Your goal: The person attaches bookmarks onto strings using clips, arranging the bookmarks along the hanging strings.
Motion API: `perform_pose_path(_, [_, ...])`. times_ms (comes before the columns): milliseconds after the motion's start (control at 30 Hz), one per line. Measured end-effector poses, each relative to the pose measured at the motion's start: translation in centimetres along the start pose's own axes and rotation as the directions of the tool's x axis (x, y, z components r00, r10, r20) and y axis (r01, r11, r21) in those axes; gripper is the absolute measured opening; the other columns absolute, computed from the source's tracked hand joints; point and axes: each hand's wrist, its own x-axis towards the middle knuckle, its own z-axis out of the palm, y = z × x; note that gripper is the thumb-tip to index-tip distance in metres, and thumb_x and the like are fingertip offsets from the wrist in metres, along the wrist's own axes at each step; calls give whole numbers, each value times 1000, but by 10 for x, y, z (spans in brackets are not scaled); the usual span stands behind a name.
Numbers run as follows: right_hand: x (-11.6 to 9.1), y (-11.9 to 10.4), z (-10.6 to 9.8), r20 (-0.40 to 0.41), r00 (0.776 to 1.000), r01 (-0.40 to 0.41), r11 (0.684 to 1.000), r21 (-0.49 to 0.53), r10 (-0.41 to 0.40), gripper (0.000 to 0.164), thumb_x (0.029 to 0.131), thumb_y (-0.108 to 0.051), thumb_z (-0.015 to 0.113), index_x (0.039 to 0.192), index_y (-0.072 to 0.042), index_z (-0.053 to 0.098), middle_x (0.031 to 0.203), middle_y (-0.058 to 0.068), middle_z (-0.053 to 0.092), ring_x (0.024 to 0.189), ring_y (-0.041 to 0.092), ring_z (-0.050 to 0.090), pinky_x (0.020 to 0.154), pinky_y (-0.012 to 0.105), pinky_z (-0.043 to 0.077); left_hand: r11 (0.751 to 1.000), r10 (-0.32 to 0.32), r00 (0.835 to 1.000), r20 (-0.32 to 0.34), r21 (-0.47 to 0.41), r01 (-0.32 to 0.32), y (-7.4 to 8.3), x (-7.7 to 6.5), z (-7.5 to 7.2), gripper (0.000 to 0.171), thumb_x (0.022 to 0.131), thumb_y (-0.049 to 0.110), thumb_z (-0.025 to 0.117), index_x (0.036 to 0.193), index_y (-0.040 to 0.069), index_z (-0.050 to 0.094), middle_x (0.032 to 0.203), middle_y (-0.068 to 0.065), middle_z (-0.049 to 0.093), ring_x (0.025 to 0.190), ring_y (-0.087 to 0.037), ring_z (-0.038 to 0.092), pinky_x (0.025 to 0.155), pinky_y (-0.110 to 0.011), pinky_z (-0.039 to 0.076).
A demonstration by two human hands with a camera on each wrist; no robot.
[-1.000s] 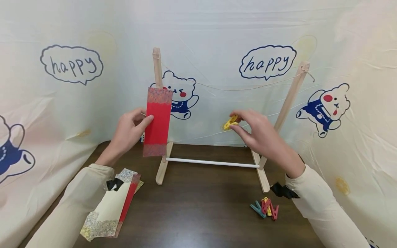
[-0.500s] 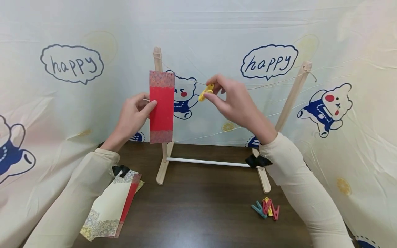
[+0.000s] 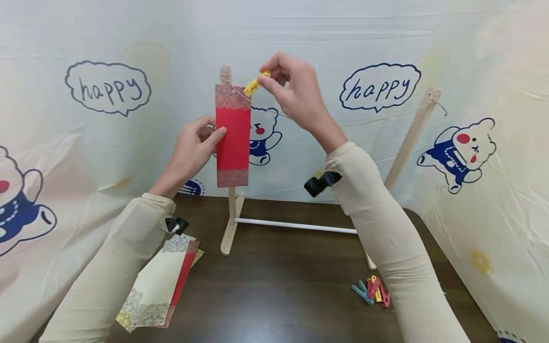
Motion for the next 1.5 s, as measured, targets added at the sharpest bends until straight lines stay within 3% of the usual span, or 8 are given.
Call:
perform_pose_path(367, [31, 19, 5, 23, 996, -82, 995, 57, 80, 23, 98, -14, 63, 113, 2, 68, 102, 11, 74, 81, 15, 64, 76, 23, 47, 999, 7, 1000, 26, -49, -6, 2, 5, 6, 33, 101, 32, 58, 122, 7, 60, 112, -12, 72, 91, -22, 69, 79, -28, 55])
perform_pose_path(600, [28, 19, 7, 78, 985, -163, 970, 182, 151, 24, 99, -9, 60, 115, 8, 67, 108, 20, 72, 85, 27, 66, 90, 27, 48, 997, 0, 1000, 30, -72, 2, 3, 6, 7, 33, 101, 31, 59, 123, 6, 59, 115, -13, 71, 94, -22, 69, 80, -27, 55])
perform_pose_path(833, [28, 24, 9, 95, 981, -189, 952, 241, 170, 23, 98, -10, 62, 113, 6, 68, 105, 19, 72, 83, 27, 66, 88, 28, 49, 998, -2, 1000, 30, -68, 4, 4, 7, 8, 34, 101, 31, 59, 124, 6, 59, 115, -12, 71, 95, -21, 69, 82, -28, 56])
perform_pose_path(1033, [29, 29, 9, 127, 975, -204, 962, 183, 183, 26, 97, -17, 65, 114, 2, 69, 105, 14, 74, 84, 21, 66, 92, 27, 47, 998, -4, 999, 41, -60, 7, 4, 7, 8, 31, 101, 30, 59, 120, 5, 59, 114, -13, 71, 96, -22, 69, 82, -28, 55])
perform_pose_path(1200, [25, 27, 7, 205, 956, -245, 956, 161, 210, 37, 98, -22, 65, 127, 0, 64, 114, 12, 72, 99, 20, 66, 99, 27, 45, 997, -30, 998, 64, -65, 34, 2, 5, 7, 32, 101, 30, 58, 120, 4, 58, 117, -15, 70, 97, -24, 67, 82, -28, 55])
perform_pose_path(1367, [18, 23, 4, 229, 924, -330, 942, 67, 308, 53, 98, -32, 64, 143, -9, 51, 128, 6, 67, 115, 13, 60, 101, 27, 45, 995, -82, 994, 74, -55, 87, -7, -1, 4, 42, 100, 34, 58, 133, 8, 53, 127, -12, 64, 106, -26, 63, 93, -42, 53])
perform_pose_path(1500, [9, 23, 2, 186, 930, -318, 948, -28, 317, 54, 97, -35, 63, 144, -12, 50, 131, 3, 65, 115, 11, 59, 97, 24, 47, 994, -105, 994, 40, -17, 106, -18, -12, 0, 53, 98, 33, 63, 143, 11, 45, 137, -10, 55, 114, -28, 57, 96, -53, 51])
